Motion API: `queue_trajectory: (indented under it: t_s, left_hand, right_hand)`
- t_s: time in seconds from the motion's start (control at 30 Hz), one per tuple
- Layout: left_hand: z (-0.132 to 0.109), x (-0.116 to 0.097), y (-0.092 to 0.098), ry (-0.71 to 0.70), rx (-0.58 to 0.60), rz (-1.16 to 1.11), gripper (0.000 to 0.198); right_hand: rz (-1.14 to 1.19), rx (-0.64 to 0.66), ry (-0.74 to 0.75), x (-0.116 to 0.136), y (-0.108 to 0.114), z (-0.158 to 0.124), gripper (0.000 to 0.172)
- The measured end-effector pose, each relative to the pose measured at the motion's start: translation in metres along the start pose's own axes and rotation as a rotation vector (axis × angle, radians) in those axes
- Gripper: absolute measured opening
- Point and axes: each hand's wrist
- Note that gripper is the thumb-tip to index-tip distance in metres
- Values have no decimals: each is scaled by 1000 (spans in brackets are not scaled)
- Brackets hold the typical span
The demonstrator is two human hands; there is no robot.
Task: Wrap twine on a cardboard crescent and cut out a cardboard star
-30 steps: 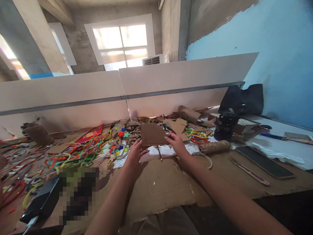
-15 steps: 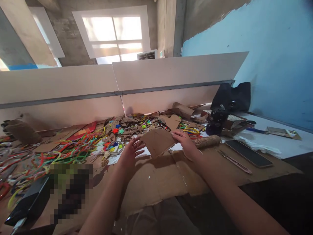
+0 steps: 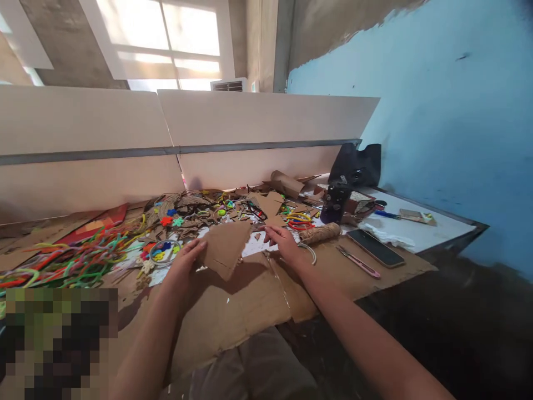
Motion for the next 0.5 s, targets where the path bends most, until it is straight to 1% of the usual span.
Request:
queue_trajectory:
  t_s: [0.07, 0.17, 0.27, 0.33, 0.4, 0.5]
  left_hand:
    - [6, -10, 7, -83, -71, -112, 26]
    - [9, -19, 15, -139, -115, -195, 18]
    - [6, -21, 17, -147, -124, -210, 19]
    - [4, -21, 15, -140, -115, -220, 22]
    - [1, -19, 13, -120, -90, -223, 26]
    - [-1, -17, 10, -96, -73, -207, 31]
  right_hand:
    - [-66, -58, -7, -7, 5, 3, 51]
    - [-183, -89, -8, -13, 4, 4, 42]
    - [-329, -68, 13, -11, -1, 0, 33]
    - [-444, -49, 28, -8, 1, 2, 29]
    - [-571, -31, 36, -5, 11, 9, 26]
    - [-777, -15, -7, -7, 44, 31, 23]
Point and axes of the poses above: each hand's wrist, its own z-axis towards the middle knuckle, its own y-axis out of the back of the hand, x = y × z, and after that the axes turned 15 degrees about -z, right-handed
